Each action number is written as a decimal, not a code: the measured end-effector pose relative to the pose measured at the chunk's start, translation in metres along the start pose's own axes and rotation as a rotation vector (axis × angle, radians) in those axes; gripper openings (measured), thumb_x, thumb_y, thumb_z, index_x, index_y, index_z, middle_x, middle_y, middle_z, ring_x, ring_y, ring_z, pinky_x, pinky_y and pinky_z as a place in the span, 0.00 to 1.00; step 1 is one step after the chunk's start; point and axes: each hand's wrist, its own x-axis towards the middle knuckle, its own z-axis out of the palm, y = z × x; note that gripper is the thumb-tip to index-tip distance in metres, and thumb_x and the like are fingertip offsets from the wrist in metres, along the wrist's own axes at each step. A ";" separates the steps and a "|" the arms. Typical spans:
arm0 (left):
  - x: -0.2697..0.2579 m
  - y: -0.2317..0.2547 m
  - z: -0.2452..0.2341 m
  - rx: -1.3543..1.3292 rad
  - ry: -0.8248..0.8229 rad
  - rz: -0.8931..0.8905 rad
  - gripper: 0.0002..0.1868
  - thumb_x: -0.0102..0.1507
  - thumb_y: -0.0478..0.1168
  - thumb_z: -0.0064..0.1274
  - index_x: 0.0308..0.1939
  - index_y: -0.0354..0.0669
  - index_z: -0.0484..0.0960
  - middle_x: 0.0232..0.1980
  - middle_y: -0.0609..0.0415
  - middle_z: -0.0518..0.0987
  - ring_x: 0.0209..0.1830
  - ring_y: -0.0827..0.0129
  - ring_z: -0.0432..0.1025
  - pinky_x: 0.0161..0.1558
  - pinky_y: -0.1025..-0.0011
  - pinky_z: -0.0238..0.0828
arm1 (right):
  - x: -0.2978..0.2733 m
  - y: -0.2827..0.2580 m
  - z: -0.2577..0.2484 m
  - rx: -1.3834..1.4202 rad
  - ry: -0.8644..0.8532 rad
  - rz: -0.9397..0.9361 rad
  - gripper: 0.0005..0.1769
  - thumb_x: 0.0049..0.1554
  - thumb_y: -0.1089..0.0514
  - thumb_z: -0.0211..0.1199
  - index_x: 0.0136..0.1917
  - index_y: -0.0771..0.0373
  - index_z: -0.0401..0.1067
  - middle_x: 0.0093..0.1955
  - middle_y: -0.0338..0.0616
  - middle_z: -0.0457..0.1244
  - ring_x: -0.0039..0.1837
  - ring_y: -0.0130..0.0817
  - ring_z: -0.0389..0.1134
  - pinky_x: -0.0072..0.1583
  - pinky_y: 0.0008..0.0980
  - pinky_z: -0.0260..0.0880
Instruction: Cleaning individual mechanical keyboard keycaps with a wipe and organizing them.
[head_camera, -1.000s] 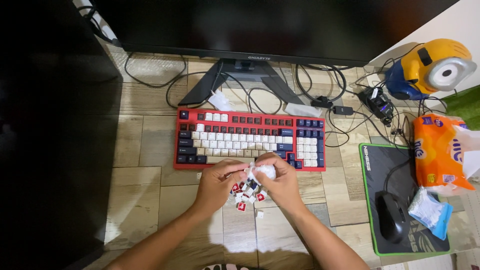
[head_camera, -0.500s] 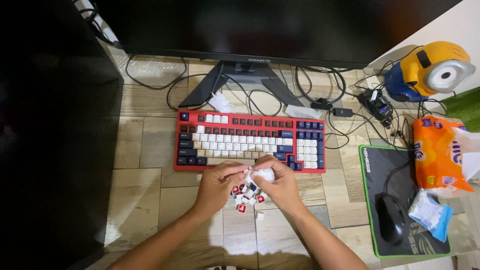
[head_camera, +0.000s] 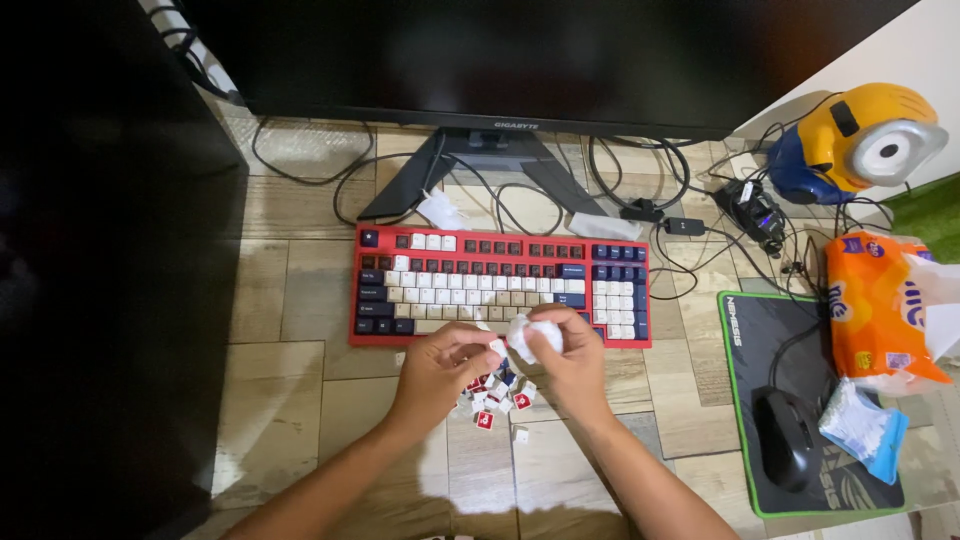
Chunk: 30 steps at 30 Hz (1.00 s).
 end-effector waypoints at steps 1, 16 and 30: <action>0.000 0.008 0.001 0.000 0.000 0.000 0.12 0.64 0.27 0.60 0.52 0.31 0.84 0.48 0.45 0.83 0.47 0.70 0.79 0.49 0.75 0.79 | -0.001 -0.005 0.002 0.000 -0.001 0.000 0.08 0.55 0.68 0.65 0.50 0.65 0.74 0.53 0.44 0.68 0.51 0.27 0.70 0.53 0.26 0.73; 0.002 0.011 0.003 0.070 0.094 -0.216 0.14 0.64 0.30 0.56 0.53 0.37 0.85 0.49 0.49 0.87 0.45 0.71 0.83 0.49 0.73 0.84 | -0.010 -0.022 0.008 -0.274 -0.156 0.029 0.10 0.50 0.68 0.69 0.46 0.64 0.74 0.51 0.42 0.66 0.49 0.29 0.70 0.44 0.30 0.77; 0.001 0.018 0.002 0.016 0.066 -0.117 0.13 0.64 0.28 0.56 0.53 0.34 0.86 0.53 0.48 0.86 0.46 0.75 0.80 0.50 0.77 0.80 | -0.010 -0.014 0.006 -0.270 -0.178 -0.138 0.10 0.53 0.71 0.68 0.48 0.66 0.73 0.51 0.42 0.65 0.53 0.28 0.68 0.53 0.27 0.70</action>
